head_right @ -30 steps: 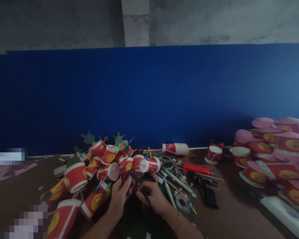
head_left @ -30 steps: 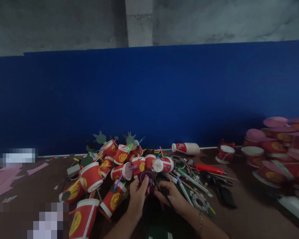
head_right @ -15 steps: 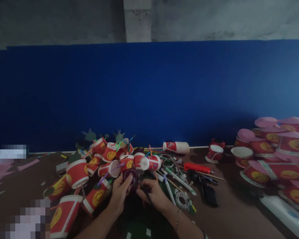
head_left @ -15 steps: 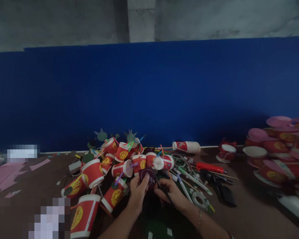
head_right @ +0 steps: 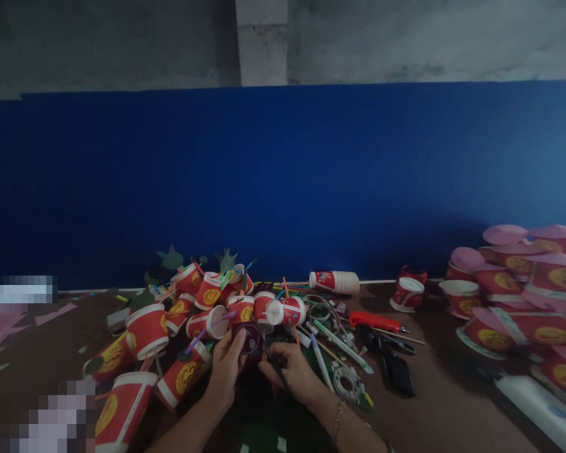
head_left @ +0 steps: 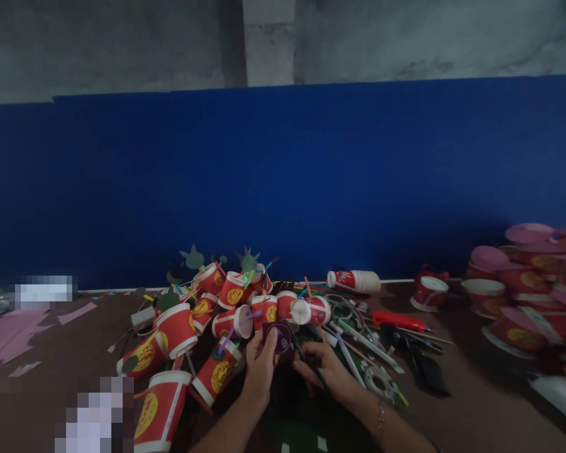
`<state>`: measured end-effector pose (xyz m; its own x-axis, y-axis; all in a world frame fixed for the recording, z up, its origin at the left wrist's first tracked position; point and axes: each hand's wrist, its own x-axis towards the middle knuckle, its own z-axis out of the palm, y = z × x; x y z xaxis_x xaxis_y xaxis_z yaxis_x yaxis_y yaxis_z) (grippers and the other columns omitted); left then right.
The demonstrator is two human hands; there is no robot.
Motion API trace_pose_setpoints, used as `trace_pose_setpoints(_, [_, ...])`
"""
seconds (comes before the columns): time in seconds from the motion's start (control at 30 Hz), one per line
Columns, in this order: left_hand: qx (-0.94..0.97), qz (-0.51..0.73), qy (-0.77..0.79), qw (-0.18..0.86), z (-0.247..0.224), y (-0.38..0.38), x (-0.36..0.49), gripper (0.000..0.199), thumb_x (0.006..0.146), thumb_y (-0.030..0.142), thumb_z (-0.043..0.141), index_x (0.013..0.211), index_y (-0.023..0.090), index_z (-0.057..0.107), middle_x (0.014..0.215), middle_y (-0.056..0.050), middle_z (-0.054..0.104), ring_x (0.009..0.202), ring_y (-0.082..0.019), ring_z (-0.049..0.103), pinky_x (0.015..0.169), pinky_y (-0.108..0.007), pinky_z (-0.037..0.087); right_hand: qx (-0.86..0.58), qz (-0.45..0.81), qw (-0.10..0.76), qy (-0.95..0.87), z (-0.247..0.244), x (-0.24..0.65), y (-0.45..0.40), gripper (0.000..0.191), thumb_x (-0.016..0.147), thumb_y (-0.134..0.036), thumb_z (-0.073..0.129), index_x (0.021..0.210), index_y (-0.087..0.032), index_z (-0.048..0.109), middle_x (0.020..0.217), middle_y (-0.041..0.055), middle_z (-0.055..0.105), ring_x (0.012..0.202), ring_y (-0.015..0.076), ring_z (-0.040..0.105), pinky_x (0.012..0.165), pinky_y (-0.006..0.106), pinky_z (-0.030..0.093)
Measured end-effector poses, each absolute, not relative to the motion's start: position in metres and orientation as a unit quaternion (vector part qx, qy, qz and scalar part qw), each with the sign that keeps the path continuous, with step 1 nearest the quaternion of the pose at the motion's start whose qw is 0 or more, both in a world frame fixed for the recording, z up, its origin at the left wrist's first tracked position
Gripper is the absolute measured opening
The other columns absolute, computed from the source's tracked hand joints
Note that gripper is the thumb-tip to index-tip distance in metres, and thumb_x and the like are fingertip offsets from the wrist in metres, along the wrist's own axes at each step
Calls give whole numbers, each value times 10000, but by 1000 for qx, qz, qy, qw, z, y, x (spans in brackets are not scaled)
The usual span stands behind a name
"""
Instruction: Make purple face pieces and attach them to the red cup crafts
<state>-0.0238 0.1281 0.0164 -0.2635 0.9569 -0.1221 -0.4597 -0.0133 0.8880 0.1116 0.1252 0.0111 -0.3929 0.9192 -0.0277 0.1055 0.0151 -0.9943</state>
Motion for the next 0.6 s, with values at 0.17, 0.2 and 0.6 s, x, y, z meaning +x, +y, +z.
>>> trace_pose_setpoints(0.17, [278,657,437,547,16,128,-25,404,509,463,768,715,136,652,596,15,620,502,-90,513,471,-186,395,-404,573,350,-622,12,113,124,411,652,-545,653,670,-170,487,422,-81,443,321,55,414,331,161,295])
trace_pose_setpoints(0.2, [277,657,436,549,16,128,-25,403,510,458,770,723,136,656,615,8,631,524,-97,527,492,-192,411,-405,574,347,-622,12,113,124,415,657,-551,645,681,-167,492,424,-79,447,324,55,415,332,159,295])
trace_pose_setpoints(0.6, [319,647,402,564,9,129,-27,334,609,421,736,737,120,667,615,-7,638,550,-117,556,534,-215,447,-419,565,345,-622,11,113,125,386,664,-520,649,646,-176,474,402,-83,429,299,54,395,313,160,286])
